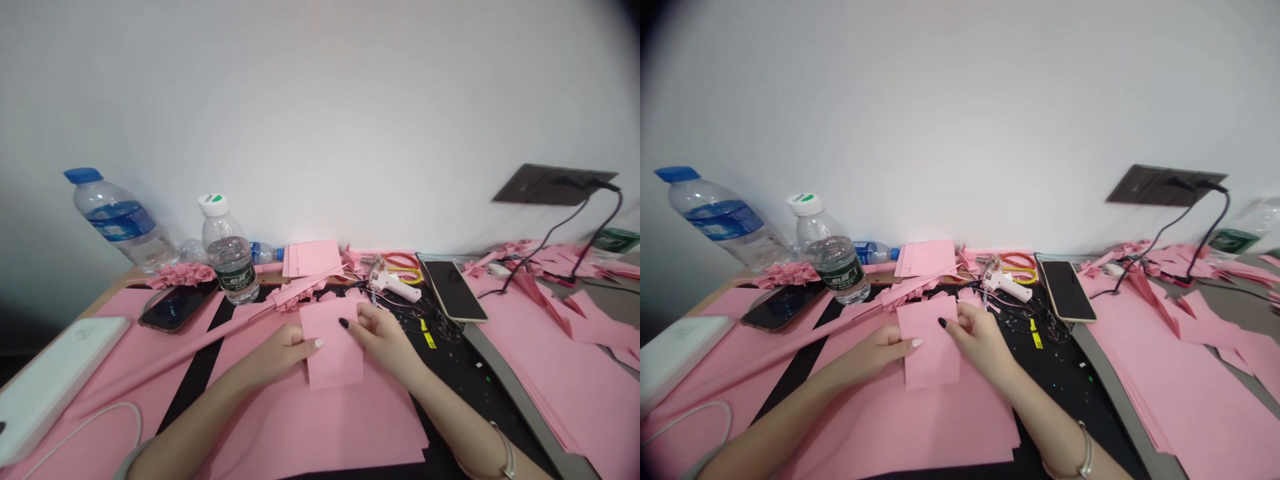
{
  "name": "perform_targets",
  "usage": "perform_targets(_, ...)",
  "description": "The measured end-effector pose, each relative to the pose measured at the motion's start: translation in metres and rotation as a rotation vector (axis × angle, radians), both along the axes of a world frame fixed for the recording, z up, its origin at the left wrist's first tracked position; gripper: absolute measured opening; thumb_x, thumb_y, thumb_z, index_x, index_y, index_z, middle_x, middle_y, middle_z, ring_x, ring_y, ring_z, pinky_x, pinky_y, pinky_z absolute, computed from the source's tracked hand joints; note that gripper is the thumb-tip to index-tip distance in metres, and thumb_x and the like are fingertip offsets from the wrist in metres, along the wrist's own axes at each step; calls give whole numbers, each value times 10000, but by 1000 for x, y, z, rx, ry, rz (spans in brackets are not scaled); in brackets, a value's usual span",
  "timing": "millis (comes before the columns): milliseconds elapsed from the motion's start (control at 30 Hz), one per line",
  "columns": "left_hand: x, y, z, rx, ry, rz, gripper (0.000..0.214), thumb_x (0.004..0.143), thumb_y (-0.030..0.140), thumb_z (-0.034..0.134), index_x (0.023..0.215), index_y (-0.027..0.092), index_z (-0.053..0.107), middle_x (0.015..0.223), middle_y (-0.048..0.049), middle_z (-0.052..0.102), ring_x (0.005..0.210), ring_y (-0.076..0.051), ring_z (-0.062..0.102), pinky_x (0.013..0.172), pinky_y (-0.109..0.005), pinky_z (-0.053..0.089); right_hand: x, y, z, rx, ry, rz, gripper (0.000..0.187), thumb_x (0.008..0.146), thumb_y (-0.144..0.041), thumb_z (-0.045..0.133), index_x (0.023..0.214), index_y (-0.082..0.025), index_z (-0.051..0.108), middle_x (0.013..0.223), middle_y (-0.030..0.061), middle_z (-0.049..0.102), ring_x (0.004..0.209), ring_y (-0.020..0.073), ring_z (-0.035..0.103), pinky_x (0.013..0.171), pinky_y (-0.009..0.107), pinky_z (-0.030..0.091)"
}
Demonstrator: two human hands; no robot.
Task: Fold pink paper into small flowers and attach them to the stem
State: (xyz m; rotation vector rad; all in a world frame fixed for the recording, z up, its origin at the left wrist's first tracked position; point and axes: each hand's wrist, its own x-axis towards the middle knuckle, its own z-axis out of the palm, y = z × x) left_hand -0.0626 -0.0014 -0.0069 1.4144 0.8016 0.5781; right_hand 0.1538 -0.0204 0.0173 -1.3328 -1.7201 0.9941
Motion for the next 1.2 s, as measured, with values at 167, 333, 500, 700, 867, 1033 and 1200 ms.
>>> perform_targets(167, 3, -6, 1, -223, -25, -3, 428, 797, 582, 678, 763, 158, 728, 739, -83, 737, 688, -228, 661, 694, -338, 521, -1, 0, -13, 221, -226, -153, 390, 869, -277, 494, 592, -240, 222, 522, -82, 230, 481, 92, 246, 463, 228, 194)
perform_targets(333, 4, -6, 3, -213, -21, 35, 421, 771, 577, 707, 711, 160, 720, 698, -81, 730, 643, -210, 651, 660, -316, 513, 7, -1, -14, 332, -386, -117, 289, 883, -205, 410, 634, -249, 270, 501, -64, 354, 443, 114, 357, 468, 233, 260)
perform_targets(500, 3, -6, 2, -166, -17, 8, 410, 821, 546, 666, 717, 155, 736, 705, -90, 729, 649, -210, 648, 659, -306, 509, 8, -5, -15, 362, -410, -81, 259, 924, -190, 359, 680, -255, 302, 502, -58, 402, 423, 123, 408, 455, 223, 292)
perform_targets(700, 4, -7, 3, -189, -1, -20, 435, 804, 576, 660, 690, 157, 697, 662, -80, 708, 611, -203, 635, 644, -312, 504, 13, -6, -16, 429, -452, -122, 223, 925, -184, 385, 710, -237, 416, 532, -25, 506, 454, 139, 491, 484, 229, 340)
perform_targets(867, 9, -10, 5, -141, 16, 16, 411, 797, 538, 653, 602, 188, 563, 587, -12, 583, 554, -163, 532, 584, -287, 440, 13, -7, -17, 458, -459, -153, 144, 898, -183, 435, 794, -215, 529, 588, 9, 615, 480, 153, 556, 509, 229, 399)
perform_targets(1033, 15, -11, -2, -34, 67, 181, 464, 823, 521, 623, 538, 206, 438, 518, 41, 410, 509, -124, 386, 516, -260, 332, 10, -11, -19, 433, -530, -41, 220, 939, -177, 372, 938, -185, 592, 618, 29, 641, 514, 179, 610, 510, 241, 410)
perform_targets(1200, 16, -10, -5, -106, 22, 196, 333, 822, 470, 648, 841, 145, 714, 787, -66, 710, 726, -231, 612, 661, -310, 458, 9, -12, -15, 406, -478, -39, 195, 932, -175, 376, 821, -214, 531, 566, -9, 576, 468, 157, 554, 493, 236, 368)
